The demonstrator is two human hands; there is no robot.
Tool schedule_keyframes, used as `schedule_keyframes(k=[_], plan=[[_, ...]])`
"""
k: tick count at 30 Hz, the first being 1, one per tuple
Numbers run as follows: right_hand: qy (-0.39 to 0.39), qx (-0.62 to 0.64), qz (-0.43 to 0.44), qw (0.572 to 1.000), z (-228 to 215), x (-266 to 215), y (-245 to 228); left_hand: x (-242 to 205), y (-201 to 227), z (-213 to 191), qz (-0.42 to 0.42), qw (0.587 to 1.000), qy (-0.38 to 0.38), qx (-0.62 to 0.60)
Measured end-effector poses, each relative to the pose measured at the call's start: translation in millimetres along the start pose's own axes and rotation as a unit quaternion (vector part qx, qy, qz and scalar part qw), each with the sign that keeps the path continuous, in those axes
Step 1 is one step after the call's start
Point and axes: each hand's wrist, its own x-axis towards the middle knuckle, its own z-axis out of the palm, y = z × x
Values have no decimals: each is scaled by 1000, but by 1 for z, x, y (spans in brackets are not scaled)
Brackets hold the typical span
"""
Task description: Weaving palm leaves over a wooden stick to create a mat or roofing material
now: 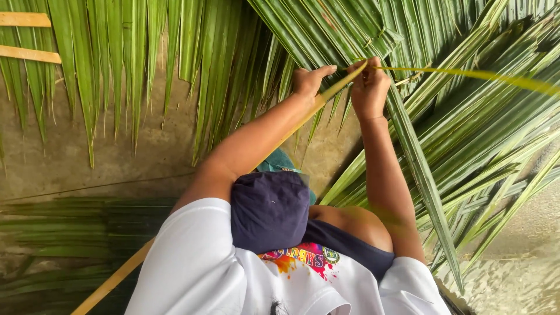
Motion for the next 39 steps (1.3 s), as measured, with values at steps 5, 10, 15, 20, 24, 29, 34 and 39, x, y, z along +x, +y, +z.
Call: schedule_keyframes(k=[5, 10, 15, 20, 24, 29, 34, 39], plan=[[-18, -62, -22, 998, -1, 4, -17, 12, -5, 0, 29, 1000, 3, 2], [-19, -100, -43, 994, -1, 4, -17, 16, -11, -1, 54, 998, -5, -18], [-12, -79, -41, 996, 1, 4, -12, 14, -9, -1, 32, 999, -16, -30], [-18, -12, -36, 999, 0, 3, -12, 9, -5, -2, 78, 996, -4, 31], [-16, -73, -26, 997, -1, 4, -10, 14, -9, -1, 51, 999, -13, -12], [-19, -74, -37, 996, -1, 5, -15, 10, -5, -2, 50, 998, -16, -14], [-22, -189, -12, 982, 2, 6, -9, 18, -7, -1, -8, 1000, -2, -17], [9, -135, -59, 989, 1, 4, -19, 7, 0, -1, 40, 996, 5, 73]])
